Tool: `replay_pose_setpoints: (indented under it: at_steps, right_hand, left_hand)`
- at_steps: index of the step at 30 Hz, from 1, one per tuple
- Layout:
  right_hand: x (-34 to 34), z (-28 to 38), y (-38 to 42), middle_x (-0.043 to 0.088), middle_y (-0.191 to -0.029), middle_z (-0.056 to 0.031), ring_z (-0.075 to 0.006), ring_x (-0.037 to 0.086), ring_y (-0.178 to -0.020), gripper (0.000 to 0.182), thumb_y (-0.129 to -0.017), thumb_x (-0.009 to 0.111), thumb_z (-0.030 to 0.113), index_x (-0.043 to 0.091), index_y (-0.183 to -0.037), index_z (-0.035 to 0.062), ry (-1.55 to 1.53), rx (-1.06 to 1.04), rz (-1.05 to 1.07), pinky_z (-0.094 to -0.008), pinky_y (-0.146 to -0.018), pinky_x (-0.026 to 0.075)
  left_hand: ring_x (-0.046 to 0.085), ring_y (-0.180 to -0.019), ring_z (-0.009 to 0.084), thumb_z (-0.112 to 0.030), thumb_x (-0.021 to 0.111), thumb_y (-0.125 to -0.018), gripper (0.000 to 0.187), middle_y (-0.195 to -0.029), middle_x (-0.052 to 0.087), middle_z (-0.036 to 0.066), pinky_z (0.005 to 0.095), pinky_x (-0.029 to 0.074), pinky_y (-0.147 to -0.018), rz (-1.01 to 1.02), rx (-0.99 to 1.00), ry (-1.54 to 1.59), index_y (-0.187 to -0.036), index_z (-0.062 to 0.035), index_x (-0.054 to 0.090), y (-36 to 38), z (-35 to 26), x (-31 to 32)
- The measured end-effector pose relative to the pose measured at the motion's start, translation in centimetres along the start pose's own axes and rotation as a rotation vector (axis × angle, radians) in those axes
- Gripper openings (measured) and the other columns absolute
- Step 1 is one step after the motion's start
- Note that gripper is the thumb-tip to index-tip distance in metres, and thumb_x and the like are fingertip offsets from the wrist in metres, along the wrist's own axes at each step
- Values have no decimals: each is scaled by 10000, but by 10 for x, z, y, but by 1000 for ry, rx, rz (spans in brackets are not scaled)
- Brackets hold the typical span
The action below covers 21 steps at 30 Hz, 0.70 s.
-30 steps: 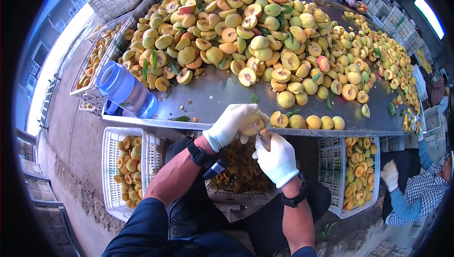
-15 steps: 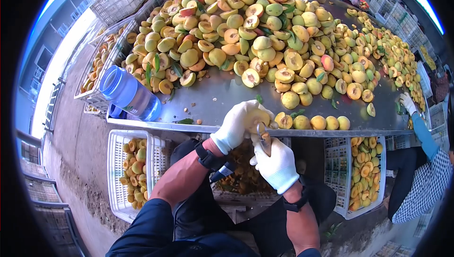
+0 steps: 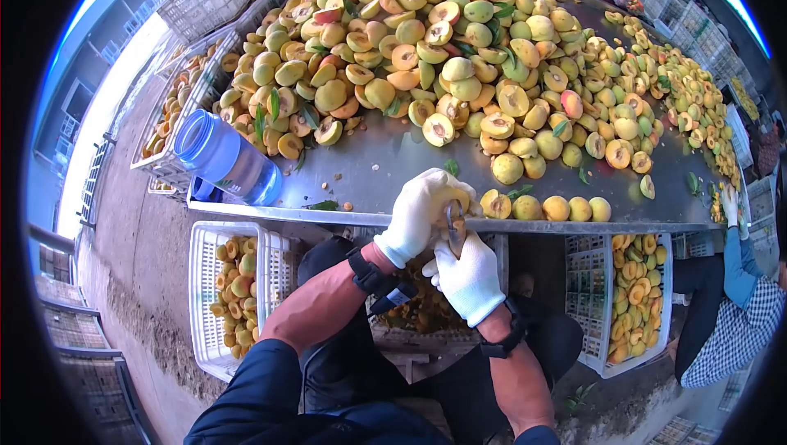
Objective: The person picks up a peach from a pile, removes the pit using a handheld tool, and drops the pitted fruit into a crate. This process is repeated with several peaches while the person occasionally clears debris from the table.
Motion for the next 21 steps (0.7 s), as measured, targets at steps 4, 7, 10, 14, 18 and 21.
replay_pose_setpoints:
  at_steps: [4,7,10,14,18,21]
  right_hand:
    - [5,-4,0,707,-738,-91,-126,651,-537,133,-1006,597,111,564,-1039,-14,-27,57,10,-255,-485,511]
    - [7,-7,2,698,-732,-87,-123,639,-527,139,-1008,601,126,566,-1044,-4,-73,96,34,-255,-475,504]
    - [8,-7,3,686,-712,-83,-117,622,-516,142,-1008,606,136,568,-1045,5,-123,140,60,-254,-469,494]
    - [8,-6,5,674,-693,-78,-101,587,-500,141,-1008,610,144,571,-1046,14,-143,150,85,-247,-461,477]
    - [5,-11,5,680,-700,-84,-137,647,-532,147,-999,614,137,574,-1043,3,-148,170,88,-272,-479,503]
    - [-4,-9,3,696,-728,-94,-186,713,-600,166,-987,618,132,578,-1034,-22,95,-64,5,-306,-515,537]
  left_hand:
    - [642,-880,170,-246,462,-1017,350,-981,661,110,311,526,-794,-20,1,116,-981,34,669,2,6,-6]
    - [655,-933,261,-361,397,-1052,450,-1038,656,155,379,527,-864,49,142,-240,-1034,23,630,7,-10,1]
    - [659,-891,247,-334,378,-1056,458,-1014,670,170,360,535,-824,-65,81,2,-998,41,636,9,-8,1]
    - [663,-857,222,-359,368,-1057,500,-977,679,185,338,544,-785,-99,62,71,-1010,67,627,12,-10,5]
    - [669,-825,218,-380,369,-1055,514,-939,686,189,324,555,-756,-30,59,8,-1012,62,630,9,-14,8]
    - [677,-808,224,-392,368,-1058,524,-912,698,172,314,560,-730,162,75,-76,-991,49,642,7,-12,14]
Point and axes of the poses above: each hand's wrist, its own y-axis away from the middle knuckle, its own x-axis out of the palm, z = x × y, the point moved 8 cm from there along -y, towards the middle knuckle
